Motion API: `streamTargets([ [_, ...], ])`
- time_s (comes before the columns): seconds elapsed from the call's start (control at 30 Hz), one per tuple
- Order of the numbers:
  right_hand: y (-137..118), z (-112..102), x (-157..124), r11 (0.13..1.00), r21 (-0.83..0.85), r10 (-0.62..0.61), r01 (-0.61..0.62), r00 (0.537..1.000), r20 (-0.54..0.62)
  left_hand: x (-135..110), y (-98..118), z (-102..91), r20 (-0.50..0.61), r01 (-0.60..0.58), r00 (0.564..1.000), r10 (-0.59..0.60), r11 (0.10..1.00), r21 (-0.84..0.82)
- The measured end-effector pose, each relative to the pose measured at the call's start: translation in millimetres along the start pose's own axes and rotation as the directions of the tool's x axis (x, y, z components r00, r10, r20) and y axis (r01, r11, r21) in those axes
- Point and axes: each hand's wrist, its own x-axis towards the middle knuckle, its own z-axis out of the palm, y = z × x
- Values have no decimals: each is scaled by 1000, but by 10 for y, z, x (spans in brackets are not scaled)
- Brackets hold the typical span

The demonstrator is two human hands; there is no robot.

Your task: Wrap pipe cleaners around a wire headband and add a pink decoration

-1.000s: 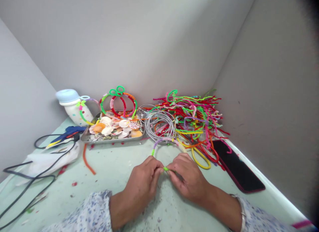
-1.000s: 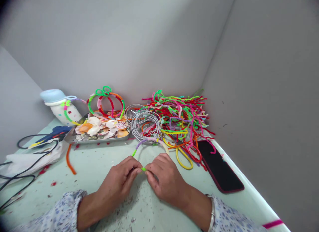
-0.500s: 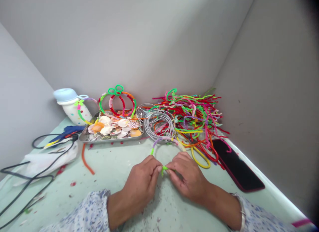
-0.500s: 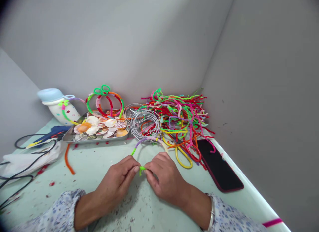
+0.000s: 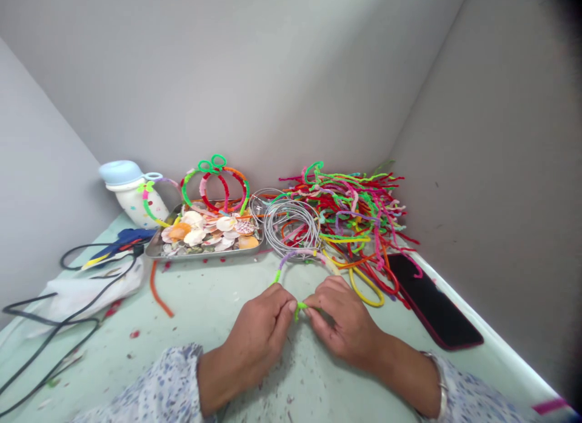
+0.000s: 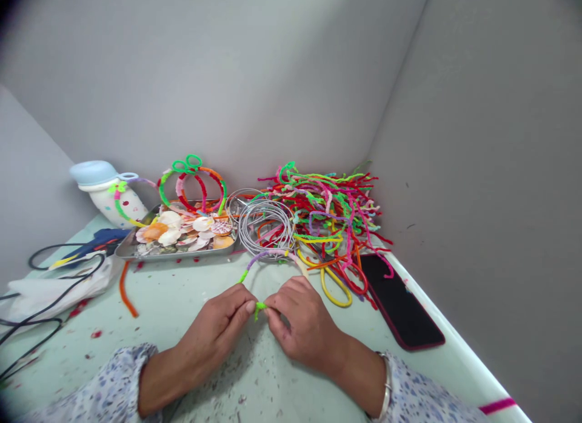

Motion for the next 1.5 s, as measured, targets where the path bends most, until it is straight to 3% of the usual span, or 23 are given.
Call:
streamTargets([
  [0.6,13,1,10,1000,27,4,-4,1000,5,35,0,13,54,75,996,-68,987,-139],
  [0.83,5,-18,1,998,46,38,-36,999,-32,-17,-16,-50,27,-85,996,90,986,-140],
  [1.1,-5,-15,-24,997,48,69,-67,997,-39,-22,-119,38,-47,-126,991,125,992,-24],
  [1.5,-4,-20,-21,996,56,67,-66,998,-17,16,-117,24,-98,-161,981,165,985,56],
])
